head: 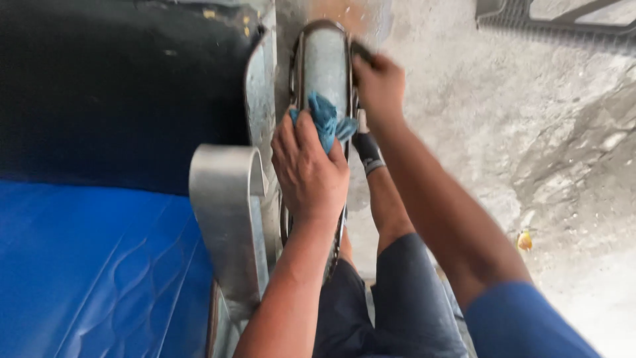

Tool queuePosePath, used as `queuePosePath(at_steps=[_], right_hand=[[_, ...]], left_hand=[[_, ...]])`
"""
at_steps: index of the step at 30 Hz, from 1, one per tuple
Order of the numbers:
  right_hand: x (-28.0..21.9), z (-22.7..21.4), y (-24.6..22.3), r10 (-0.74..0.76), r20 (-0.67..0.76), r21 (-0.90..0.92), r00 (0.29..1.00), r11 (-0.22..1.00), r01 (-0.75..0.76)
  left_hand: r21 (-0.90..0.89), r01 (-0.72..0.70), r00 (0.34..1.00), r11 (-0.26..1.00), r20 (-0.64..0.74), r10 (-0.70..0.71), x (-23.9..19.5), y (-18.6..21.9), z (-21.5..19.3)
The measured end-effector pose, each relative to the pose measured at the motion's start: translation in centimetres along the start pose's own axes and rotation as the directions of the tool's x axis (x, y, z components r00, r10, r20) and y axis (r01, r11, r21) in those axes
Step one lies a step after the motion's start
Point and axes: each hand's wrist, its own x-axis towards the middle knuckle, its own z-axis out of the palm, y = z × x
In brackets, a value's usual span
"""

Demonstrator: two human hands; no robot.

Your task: Cleaning and sanding a motorcycle fender using a cloth and sandpaper.

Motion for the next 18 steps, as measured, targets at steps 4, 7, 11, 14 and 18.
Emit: queuePosePath(at_steps=[4, 7, 11, 14, 18], right_hand=[[-3.3, -1.2, -1.1, -0.041, 0.058, 0.000, 0.997, 0.999, 0.041], [1.9, 0.4, 0.3, -0.015, -0.005, -0.155, 1.000, 0.988, 0.014], [4.0, 1.3, 0.3, -0.012, -0.003, -0.007, 1.000, 1.000, 0.012], [-2.2, -0.7, -1.0, -0.049, 0.006, -0.083, 0.999, 0.995, 0.049], [-3.0, -0.8, -2.0, -0.102, 0.066, -0.084, 0.993, 0.991, 0.107]], left_hand=[[0.019, -0.026, 0.999, 0.999, -0.021, 0.026, -0.2, -0.1, 0.3], [-0.001, -0.020, 1.000, 1.000, -0.020, 0.020, 0.0, -0.3, 0.4], [0.014, -0.007, 1.000, 1.000, -0.011, 0.007, 0.3, 0.1, 0.3], [0.009, -0.008, 1.000, 1.000, -0.007, 0.008, -0.2, 0.1, 0.2], [-0.012, -0.001, 1.000, 1.000, 0.020, 0.001, 0.2, 0.1, -0.1]])
